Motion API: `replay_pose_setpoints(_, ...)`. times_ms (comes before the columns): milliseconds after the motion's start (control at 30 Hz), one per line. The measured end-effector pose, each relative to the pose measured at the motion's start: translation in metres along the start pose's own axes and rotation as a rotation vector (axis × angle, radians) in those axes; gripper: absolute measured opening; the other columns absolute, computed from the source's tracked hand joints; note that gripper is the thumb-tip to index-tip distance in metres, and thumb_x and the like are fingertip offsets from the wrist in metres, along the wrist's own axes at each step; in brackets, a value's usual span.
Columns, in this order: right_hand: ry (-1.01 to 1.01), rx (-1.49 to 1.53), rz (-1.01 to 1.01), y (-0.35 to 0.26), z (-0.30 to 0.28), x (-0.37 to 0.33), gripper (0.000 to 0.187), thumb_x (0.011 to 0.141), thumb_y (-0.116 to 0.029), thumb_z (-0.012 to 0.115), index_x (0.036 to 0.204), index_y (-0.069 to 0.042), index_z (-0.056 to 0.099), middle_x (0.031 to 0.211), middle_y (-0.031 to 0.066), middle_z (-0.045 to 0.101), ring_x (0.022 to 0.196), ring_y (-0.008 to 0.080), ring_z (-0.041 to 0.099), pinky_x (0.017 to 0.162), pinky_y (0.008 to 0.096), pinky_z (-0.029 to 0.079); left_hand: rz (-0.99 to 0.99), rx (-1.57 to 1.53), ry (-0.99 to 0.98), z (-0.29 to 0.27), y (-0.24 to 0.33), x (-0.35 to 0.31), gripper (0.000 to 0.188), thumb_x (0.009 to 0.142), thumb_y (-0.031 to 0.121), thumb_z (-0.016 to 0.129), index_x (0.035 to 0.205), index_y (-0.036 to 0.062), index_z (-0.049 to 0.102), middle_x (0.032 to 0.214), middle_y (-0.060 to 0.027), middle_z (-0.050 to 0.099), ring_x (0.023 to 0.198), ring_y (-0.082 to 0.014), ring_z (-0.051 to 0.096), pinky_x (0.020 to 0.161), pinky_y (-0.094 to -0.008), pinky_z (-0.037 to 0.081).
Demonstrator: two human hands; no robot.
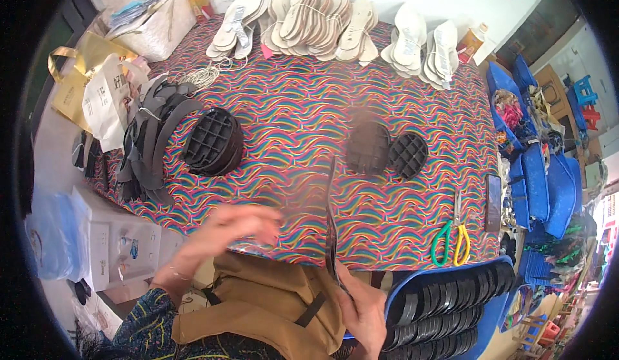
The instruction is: The person assembles black slipper sandals by hand. They pick up a sole and a strap, align the strap with the sole, and press them together to form a complete slipper. The process is repeated for multiple units on a colorful patterned table.
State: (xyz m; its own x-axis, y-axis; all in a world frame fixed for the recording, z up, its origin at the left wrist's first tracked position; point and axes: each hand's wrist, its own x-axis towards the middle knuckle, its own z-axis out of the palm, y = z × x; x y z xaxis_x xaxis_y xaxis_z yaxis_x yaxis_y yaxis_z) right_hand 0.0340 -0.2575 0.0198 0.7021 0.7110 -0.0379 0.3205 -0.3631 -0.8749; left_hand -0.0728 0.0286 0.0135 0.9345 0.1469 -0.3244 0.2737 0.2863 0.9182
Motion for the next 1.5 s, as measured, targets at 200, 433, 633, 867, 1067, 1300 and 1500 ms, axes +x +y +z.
replay_pose_setpoints(200, -0.022, 0.472, 0.173, 0.013, 0.024, 0.0, 0.028, 0.098, -0.011, 0.058, 0.118, 0.006, 0.066, 0.07, 0.0083, 0.067, 0.055, 0.0122, 0.058, 0.053, 0.0253, 0.047, 0.054, -0.452, -0.268, 0.071, -0.024, 0.075, 0.051, 0.102, 0.022, 0.058, 0.145, -0.0012, 0.044, 0.123, -0.0126, 0.064, 0.109, -0.0162, 0.063, 0.098, -0.0322, 0.05)
replay_pose_setpoints(433, 0.046, 1.189, 0.403, 0.032, 0.053, -0.026, 0.042, 0.097, -0.023, 0.063, 0.117, 0.013, 0.062, 0.071, 0.0172, 0.068, 0.058, 0.0195, 0.063, 0.056, 0.03, 0.051, -0.001, -0.655, -0.353, 0.1, -0.017, 0.097, 0.049, 0.101, 0.017, 0.058, 0.143, -0.0023, 0.043, 0.114, -0.0181, 0.066, 0.103, -0.0292, 0.068, 0.091, -0.0424, 0.056)
replay_pose_setpoints(633, 0.539, 0.186, 0.312, 0.025, 0.043, -0.022, 0.047, 0.088, -0.005, 0.07, 0.13, 0.008, 0.055, 0.111, 0.014, 0.068, 0.095, 0.0188, 0.066, 0.082, 0.0306, 0.053, 0.006, -0.679, -0.41, 0.13, -0.028, 0.113, 0.048, 0.103, 0.014, 0.053, 0.146, -0.0019, 0.038, 0.114, -0.0198, 0.065, 0.1, -0.0283, 0.068, 0.089, -0.041, 0.056)
replay_pose_setpoints(867, 0.715, -0.241, 0.073, 0.037, 0.034, 0.008, 0.071, 0.076, -0.009, 0.085, 0.133, 0.008, 0.047, 0.111, 0.0243, 0.066, 0.096, 0.0324, 0.071, 0.079, 0.0372, 0.059, 0.049, -0.579, -0.354, 0.155, -0.023, 0.122, 0.047, 0.098, 0.003, 0.05, 0.144, -0.0034, 0.039, 0.113, -0.0172, 0.066, 0.099, -0.0225, 0.067, 0.091, -0.0355, 0.052)
replay_pose_setpoints(1067, 0.733, -0.238, 0.005, 0.053, 0.036, 0.019, 0.063, 0.077, -0.009, 0.081, 0.13, 0.006, 0.05, 0.111, 0.0223, 0.066, 0.094, 0.0317, 0.072, 0.076, 0.0373, 0.059, 0.111, -0.521, -0.267, 0.161, -0.013, 0.127, 0.049, 0.096, 0.003, 0.053, 0.144, -0.0016, 0.04, 0.109, -0.0141, 0.067, 0.1, -0.0223, 0.065, 0.092, -0.0379, 0.05)
replay_pose_setpoints(1300, 0.688, 0.736, 0.157, 0.059, 0.024, 0.004, 0.028, 0.099, -0.008, 0.06, 0.124, 0.005, 0.056, 0.101, 0.0074, 0.069, 0.081, 0.0132, 0.067, 0.07, 0.0258, 0.054, 0.067, -0.266, -0.469, 0.165, -0.017, 0.127, 0.067, 0.093, 0.005, 0.065, 0.15, 0.0008, 0.031, 0.115, -0.0119, 0.062, 0.107, -0.0208, 0.062, 0.096, -0.0359, 0.049)
replay_pose_setpoints(1500, 0.659, 0.29, 0.272, 0.073, 0.019, 0.007, 0.023, 0.103, -0.017, 0.054, 0.114, 0.001, 0.065, 0.078, 0.0092, 0.068, 0.065, 0.01, 0.06, 0.059, 0.0263, 0.048, 0.008, -0.094, -0.429, 0.159, -0.036, 0.141, 0.07, 0.087, 0.006, 0.071, 0.147, -0.0005, 0.036, 0.111, -0.0128, 0.066, 0.102, -0.0216, 0.065, 0.095, -0.0365, 0.05)
